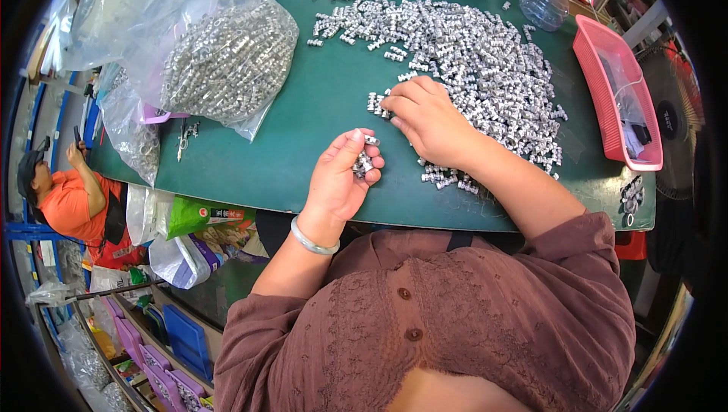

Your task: The person connects small metal components together by hand into chains and places them into a plastic bag.

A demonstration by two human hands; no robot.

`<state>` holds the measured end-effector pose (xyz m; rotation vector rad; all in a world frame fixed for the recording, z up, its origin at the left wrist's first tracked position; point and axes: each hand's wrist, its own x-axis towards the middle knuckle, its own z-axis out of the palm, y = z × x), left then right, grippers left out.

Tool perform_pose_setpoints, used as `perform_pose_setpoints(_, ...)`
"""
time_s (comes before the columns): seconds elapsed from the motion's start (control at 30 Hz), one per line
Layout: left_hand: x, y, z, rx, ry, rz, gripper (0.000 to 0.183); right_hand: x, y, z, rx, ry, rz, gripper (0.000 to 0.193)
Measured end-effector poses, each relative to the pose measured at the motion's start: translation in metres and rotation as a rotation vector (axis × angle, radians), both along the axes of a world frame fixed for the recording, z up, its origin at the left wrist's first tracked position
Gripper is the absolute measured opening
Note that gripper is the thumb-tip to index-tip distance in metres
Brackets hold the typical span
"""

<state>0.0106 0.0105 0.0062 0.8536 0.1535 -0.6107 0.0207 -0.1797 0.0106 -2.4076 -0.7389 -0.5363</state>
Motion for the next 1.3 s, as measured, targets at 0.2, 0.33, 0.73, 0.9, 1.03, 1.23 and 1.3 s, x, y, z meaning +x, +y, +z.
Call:
perform_pose_setpoints(0.2, 0.002, 0.005, 0.000, -0.118, 0.067, -0.046, 0.020, -0.003, 0.002, 0.001, -0.262, -0.025, -0.113, 0.027)
perform_pose_setpoints(0.33, 0.004, 0.010, -0.004, -0.174, 0.097, -0.050, 0.019, -0.005, -0.001, 0.006, -0.184, 0.025, -0.037, 0.027)
perform_pose_setpoints(0.73, 0.001, 0.007, 0.006, -0.023, 0.017, 0.049, 0.022, -0.005, 0.001, 0.005, -0.139, 0.037, -0.076, 0.012)
perform_pose_setpoints(0.9, 0.000, 0.000, 0.011, 0.149, -0.059, -0.005, 0.019, -0.004, 0.002, 0.004, 0.077, 0.020, 0.071, 0.010)
perform_pose_setpoints(1.03, 0.001, 0.001, 0.006, 0.138, -0.062, -0.016, 0.021, -0.003, 0.002, 0.008, 0.131, 0.064, 0.164, 0.011)
perform_pose_setpoints(1.23, 0.003, 0.005, 0.006, 0.002, 0.044, -0.023, 0.019, -0.007, -0.018, 0.018, -0.257, 0.088, 0.006, 0.011)
perform_pose_setpoints(1.3, 0.004, 0.007, 0.004, -0.081, 0.096, -0.039, 0.019, -0.007, -0.019, 0.019, -0.360, 0.137, 0.017, 0.012)
